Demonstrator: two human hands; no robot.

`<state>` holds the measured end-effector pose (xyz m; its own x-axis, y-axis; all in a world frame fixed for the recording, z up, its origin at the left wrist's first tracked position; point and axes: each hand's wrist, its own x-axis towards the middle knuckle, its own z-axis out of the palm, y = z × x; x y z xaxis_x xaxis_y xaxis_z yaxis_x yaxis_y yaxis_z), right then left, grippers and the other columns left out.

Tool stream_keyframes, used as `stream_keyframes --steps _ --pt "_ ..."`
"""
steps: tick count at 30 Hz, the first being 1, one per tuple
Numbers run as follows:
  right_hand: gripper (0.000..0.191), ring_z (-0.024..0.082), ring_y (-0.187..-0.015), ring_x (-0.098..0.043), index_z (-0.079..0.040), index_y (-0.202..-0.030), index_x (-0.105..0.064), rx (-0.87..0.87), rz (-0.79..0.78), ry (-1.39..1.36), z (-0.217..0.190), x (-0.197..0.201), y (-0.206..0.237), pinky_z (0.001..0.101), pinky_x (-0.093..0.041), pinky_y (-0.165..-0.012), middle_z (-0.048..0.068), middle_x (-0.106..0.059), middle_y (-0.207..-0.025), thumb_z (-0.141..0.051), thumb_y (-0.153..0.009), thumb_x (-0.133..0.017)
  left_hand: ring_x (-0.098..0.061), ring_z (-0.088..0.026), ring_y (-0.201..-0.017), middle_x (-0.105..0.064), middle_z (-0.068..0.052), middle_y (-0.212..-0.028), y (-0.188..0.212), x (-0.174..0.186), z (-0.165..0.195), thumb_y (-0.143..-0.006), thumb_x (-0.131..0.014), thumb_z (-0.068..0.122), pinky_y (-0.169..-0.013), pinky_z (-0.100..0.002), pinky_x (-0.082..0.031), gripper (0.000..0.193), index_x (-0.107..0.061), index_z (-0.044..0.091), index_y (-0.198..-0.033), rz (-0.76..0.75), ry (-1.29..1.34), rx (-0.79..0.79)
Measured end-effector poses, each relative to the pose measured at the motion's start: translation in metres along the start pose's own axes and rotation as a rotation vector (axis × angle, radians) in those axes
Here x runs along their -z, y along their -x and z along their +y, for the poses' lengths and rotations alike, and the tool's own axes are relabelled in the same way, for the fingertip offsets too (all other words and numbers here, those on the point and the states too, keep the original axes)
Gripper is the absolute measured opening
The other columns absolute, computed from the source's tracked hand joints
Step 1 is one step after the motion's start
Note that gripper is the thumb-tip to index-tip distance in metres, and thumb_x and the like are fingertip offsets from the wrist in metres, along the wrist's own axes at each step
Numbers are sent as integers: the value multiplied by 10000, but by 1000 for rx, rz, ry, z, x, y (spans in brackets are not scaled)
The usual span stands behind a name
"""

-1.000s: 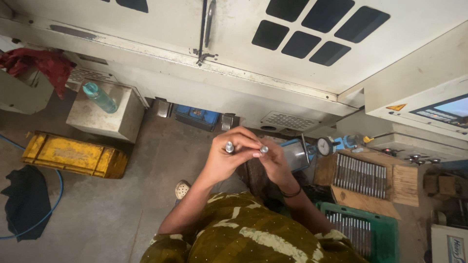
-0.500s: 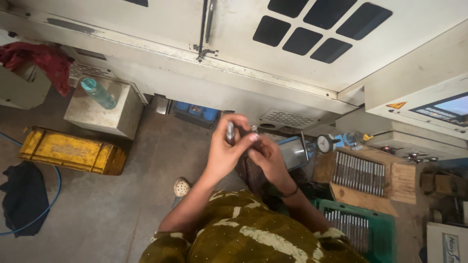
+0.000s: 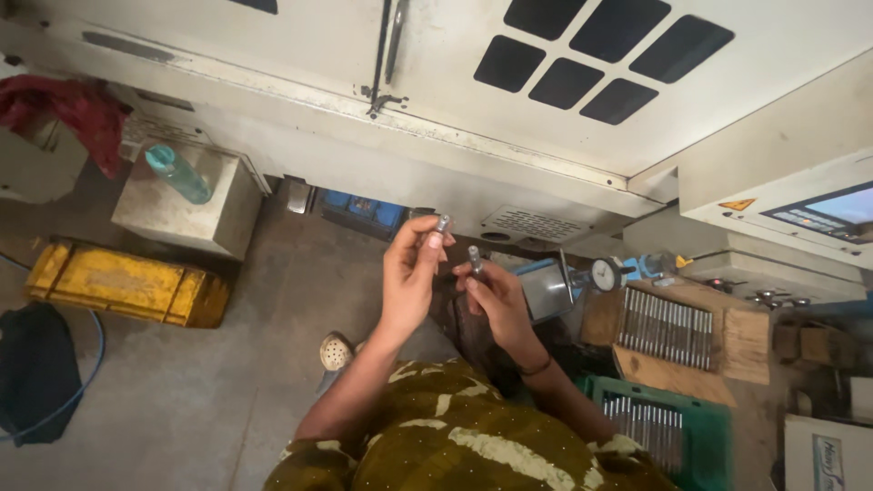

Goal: The person inspects cylindrical metal rods by holding them in both hands, rotating them, and comparing them. They open a machine door to briefly place a rod inside, then close it and continue handling the rods.

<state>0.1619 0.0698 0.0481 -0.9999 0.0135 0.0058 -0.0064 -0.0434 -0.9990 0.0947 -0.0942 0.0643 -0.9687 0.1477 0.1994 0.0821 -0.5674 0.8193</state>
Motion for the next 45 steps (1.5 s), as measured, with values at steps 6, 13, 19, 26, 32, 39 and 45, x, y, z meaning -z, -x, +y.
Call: stream_keyframes --steps 6,13,19,26,32,39,45 --pt "250 105 -831 -598 1 -1253 -671 115 -40 48 12 7 1 262 -505 -759 39 -659 -938 -107 -1033 -618 -539 -51 -887 -631 -7 -1005 -10 11 11 -1031 -666 116 -789 -210 -452 197 -648 5 -1192 -92 -133 48" --pt "364 103 -961 -619 6 -1283 -643 142 67 377 15 2 -30 264 -514 -801 36 -697 -1104 -56 -931 -714 -631 -56 -839 -730 2 -924 -43 19 8 -994 -677 80 -751 -228 -524 112 -716 -15 -1038 -344 -128 172" --pt "420 143 -983 -661 -37 -1278 -652 1 56 394 -33 16 -67 295 -552 -822 67 -722 -1140 -45 -878 -778 -471 -21 -625 -616 37 -733 -83 29 -16 -1028 -644 128 -546 -212 -372 156 -715 -1 -976 -221 -148 269" --pt "613 197 -1053 -653 -32 -1443 -517 -2 -282 -99 -80 46 -92 362 -551 -912 146 -666 -1342 -174 -905 -773 -347 -47 -525 -464 38 -650 -130 31 -18 -1049 -570 237 -462 -230 -235 224 -636 24 -1064 -39 113 545" --pt "582 280 -1068 -668 5 -1433 -517 182 -135 -452 -54 43 -122 425 -535 -916 213 -687 -1288 -314 -992 -725 -361 -56 -502 -514 6 -701 -162 23 -1 -1050 -565 211 -462 -233 -269 208 -576 19 -1129 -198 358 548" --pt "469 282 -920 -657 -3 -1345 -605 210 -40 -914 -32 39 -155 412 -507 -844 146 -714 -1012 -410 -1142 -496 -594 -69 -796 -756 -69 -967 -166 7 11 -946 -759 46 -693 -232 -461 175 -724 21 -1116 -296 -255 66" --pt "407 216 -842 -659 -78 -1015 -625 -255 186 -1190 -26 3 -200 363 -511 -805 81 -703 -874 -433 -1096 -443 -649 -87 -777 -753 -69 -914 -173 -12 25 -831 -848 42 -686 -246 -513 216 -746 30 -1020 -333 -445 -120"
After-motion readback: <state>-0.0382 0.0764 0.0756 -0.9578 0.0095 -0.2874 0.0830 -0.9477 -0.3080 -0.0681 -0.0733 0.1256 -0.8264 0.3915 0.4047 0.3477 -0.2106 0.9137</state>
